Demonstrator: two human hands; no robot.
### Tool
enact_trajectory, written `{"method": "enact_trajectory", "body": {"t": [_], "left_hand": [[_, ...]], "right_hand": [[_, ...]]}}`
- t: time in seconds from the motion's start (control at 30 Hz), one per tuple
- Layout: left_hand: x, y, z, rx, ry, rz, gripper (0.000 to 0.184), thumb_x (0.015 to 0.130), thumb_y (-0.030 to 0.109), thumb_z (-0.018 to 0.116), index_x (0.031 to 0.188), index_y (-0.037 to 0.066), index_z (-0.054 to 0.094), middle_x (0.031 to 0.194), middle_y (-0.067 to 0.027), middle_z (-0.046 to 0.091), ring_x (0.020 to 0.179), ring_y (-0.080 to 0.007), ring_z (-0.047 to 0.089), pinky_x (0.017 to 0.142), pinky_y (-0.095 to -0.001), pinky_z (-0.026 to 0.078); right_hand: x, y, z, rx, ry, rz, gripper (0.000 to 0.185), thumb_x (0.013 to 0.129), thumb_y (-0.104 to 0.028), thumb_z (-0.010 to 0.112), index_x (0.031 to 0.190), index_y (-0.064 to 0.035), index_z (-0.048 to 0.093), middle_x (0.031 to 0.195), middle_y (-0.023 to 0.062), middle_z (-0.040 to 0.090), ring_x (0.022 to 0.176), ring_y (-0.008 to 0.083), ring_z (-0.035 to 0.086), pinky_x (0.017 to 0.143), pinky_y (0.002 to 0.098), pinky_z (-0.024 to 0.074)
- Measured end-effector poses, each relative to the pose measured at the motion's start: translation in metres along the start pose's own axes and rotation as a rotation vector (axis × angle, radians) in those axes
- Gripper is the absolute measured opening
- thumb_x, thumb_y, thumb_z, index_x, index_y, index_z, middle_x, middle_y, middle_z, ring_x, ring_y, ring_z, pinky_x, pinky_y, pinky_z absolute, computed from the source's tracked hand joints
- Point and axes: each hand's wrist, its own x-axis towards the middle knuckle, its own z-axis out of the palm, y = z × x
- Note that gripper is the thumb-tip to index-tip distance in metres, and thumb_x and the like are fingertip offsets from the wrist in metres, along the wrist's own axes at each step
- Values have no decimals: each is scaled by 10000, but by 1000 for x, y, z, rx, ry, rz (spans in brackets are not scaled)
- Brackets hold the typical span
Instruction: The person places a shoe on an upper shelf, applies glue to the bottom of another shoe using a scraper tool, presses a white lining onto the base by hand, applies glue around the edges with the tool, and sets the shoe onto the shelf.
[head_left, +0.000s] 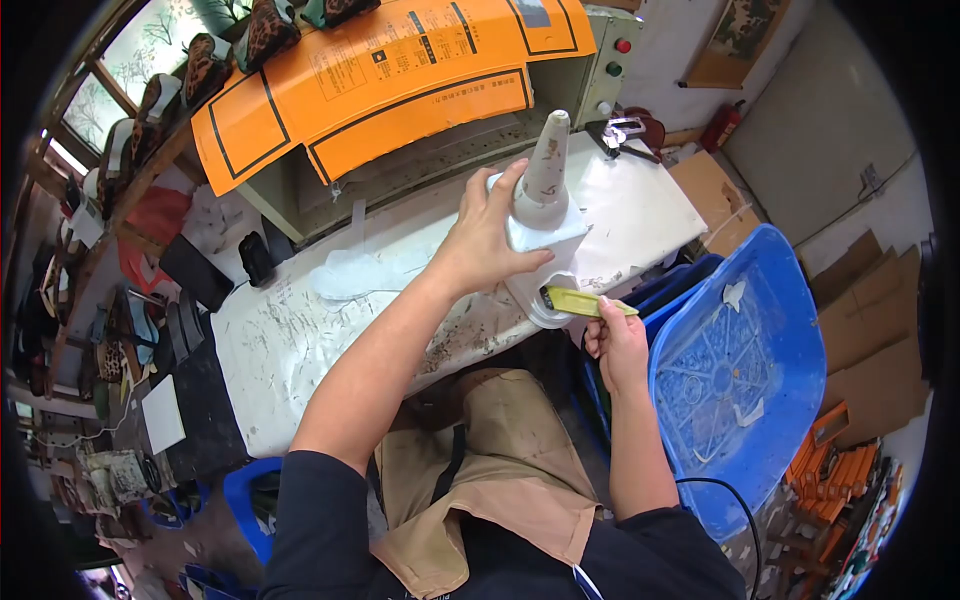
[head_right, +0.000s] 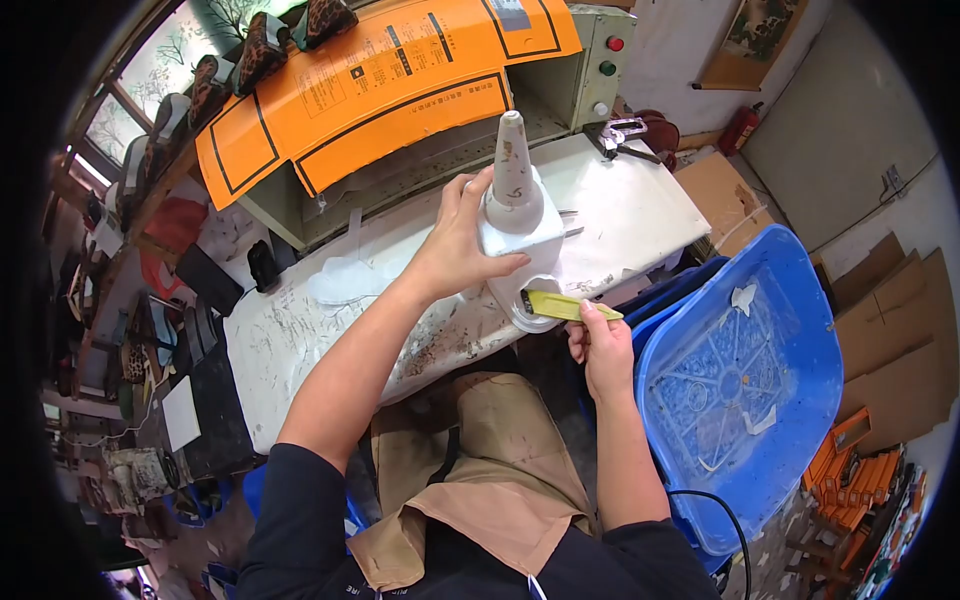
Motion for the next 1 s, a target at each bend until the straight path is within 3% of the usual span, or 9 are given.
{"method": "enact_trajectory", "body": {"t": [0.3,0.47,0.6,0.77,1.0], "left_hand": [[-20,-43,-30,-179,-68,16,1053,776,329,852,1627,113,269,1531,-229,391,1454,-375,388,1200,-507,381],[-38,-88,-17,-247,-88,-240,908,828,317,791,1593,69,369,1379,-215,542,1358,-348,484,1170,-461,407],[-24,-74,5,367,8,-190,647,857,296,737,1432,52,568,1228,-154,613,1183,-326,560,1080,-415,446],[-16,-89,12,339,11,-104,453,855,294,719,1237,56,673,1103,-121,629,1051,-317,556,988,-401,455],[-17,-80,10,242,91,-122,330,804,274,708,1071,81,719,1042,-133,626,1020,-329,553,960,-428,453]], "right_hand": [[-9,11,1,62,-76,78,210,1053,-248,586,967,-57,607,734,41,592,527,96,489,488,216,384],[-16,23,-7,90,-139,138,242,1020,-197,640,1178,-21,592,836,76,621,603,101,538,533,215,423],[-28,33,14,-365,-86,-99,562,963,-134,713,1457,-7,475,950,99,640,693,108,561,600,218,455],[-15,49,16,-517,-80,-236,768,919,-91,757,1582,-31,376,1002,99,654,735,118,558,653,225,469],[-12,42,24,-543,-78,-183,709,933,-87,739,1554,0,407,1094,95,654,820,124,569,747,225,475]]}}
